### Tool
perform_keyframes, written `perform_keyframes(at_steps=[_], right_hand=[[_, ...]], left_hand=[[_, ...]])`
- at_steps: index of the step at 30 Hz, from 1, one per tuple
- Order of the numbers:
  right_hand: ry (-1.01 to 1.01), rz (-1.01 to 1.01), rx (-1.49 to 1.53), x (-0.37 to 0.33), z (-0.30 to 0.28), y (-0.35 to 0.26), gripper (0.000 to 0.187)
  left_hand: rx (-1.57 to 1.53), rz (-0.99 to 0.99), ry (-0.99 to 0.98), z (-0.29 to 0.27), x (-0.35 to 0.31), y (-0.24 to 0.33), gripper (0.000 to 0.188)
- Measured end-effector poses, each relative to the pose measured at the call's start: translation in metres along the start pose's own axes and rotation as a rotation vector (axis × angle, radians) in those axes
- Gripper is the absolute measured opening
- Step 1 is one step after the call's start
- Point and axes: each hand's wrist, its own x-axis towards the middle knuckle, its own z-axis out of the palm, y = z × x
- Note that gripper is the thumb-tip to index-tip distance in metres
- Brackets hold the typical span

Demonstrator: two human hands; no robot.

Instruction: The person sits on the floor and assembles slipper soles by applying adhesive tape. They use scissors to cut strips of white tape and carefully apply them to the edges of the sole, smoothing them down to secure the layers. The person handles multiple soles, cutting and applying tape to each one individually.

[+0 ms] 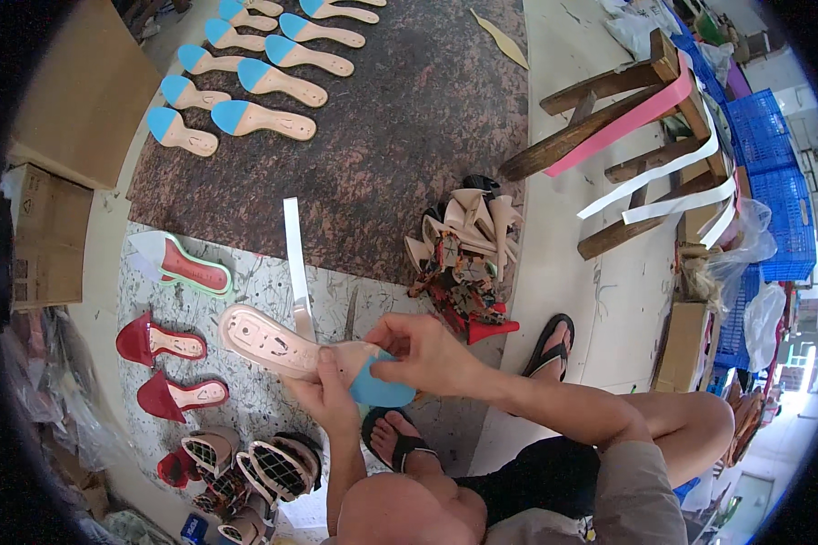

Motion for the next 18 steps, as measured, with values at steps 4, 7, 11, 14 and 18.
perform_keyframes(at_steps=[4, 7, 11, 14, 18], right_hand=[[-0.037, 0.047, 0.003, -0.005, -0.013, -0.013, 0.025], [-0.057, -0.046, -0.26, -0.004, -0.015, -0.023, 0.018], [0.011, -0.35, -0.598, -0.005, -0.012, -0.032, 0.008], [0.069, -0.471, -0.68, -0.002, -0.004, -0.033, 0.005], [0.114, -0.521, -0.621, 0.011, 0.002, -0.031, 0.01]], left_hand=[[-0.13, -0.277, -0.112, -0.012, 0.012, 0.004, 0.039], [0.004, -0.235, -0.246, -0.017, 0.016, 0.009, 0.042], [0.168, -0.197, -0.372, -0.018, 0.013, 0.018, 0.044], [0.114, -0.232, -0.399, -0.01, 0.013, 0.02, 0.044], [0.244, -0.382, -0.503, -0.013, 0.012, 0.023, 0.043]])
